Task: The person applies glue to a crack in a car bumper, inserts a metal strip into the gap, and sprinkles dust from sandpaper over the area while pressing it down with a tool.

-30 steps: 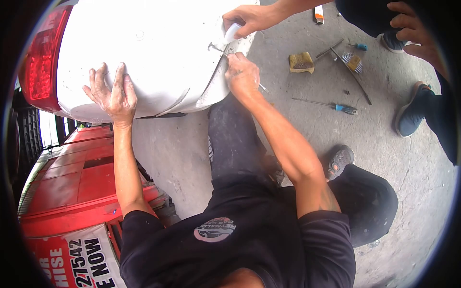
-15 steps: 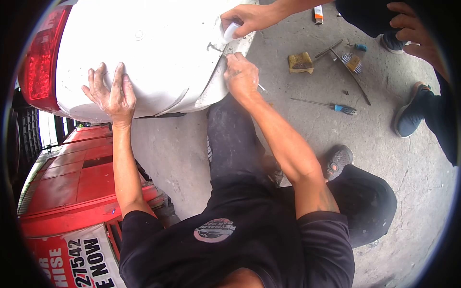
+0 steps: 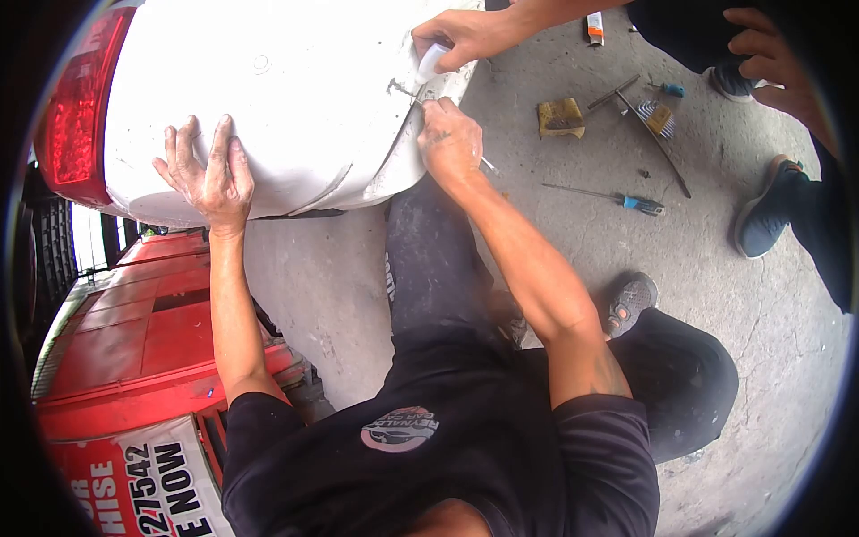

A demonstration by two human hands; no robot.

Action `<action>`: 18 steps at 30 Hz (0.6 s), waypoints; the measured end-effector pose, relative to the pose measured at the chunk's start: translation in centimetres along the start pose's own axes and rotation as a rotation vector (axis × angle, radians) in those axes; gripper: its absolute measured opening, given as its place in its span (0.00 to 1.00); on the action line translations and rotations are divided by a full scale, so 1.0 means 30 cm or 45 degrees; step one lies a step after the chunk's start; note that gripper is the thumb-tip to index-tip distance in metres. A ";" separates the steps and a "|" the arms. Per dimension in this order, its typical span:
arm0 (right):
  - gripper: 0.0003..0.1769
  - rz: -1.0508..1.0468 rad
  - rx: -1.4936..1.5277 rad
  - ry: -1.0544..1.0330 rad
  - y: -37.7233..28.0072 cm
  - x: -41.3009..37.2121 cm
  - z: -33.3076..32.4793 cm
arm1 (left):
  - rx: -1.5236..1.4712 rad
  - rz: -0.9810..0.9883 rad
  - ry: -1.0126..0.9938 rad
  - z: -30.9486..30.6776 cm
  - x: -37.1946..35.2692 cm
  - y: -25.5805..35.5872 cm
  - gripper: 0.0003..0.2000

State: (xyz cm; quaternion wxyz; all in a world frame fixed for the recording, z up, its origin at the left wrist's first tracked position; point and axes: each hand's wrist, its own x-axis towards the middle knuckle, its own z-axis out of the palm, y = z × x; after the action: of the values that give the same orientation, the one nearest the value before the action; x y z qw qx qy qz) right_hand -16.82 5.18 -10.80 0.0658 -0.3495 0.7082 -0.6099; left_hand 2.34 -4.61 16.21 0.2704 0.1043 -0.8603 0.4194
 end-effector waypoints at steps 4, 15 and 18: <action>0.08 -0.010 -0.007 0.004 0.001 0.000 -0.001 | -0.002 -0.002 -0.007 -0.003 0.003 0.000 0.20; 0.07 0.001 -0.010 0.004 -0.003 0.000 0.000 | -0.005 0.002 -0.001 0.007 -0.006 -0.009 0.21; 0.06 -0.003 -0.012 0.008 0.000 0.000 0.004 | -0.013 -0.005 -0.004 0.003 -0.005 -0.006 0.20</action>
State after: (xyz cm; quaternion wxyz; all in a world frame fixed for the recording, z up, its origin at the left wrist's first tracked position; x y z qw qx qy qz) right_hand -16.76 5.09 -10.82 0.0614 -0.3487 0.7109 -0.6077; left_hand 2.49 -4.78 16.20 0.2704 0.1051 -0.8626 0.4144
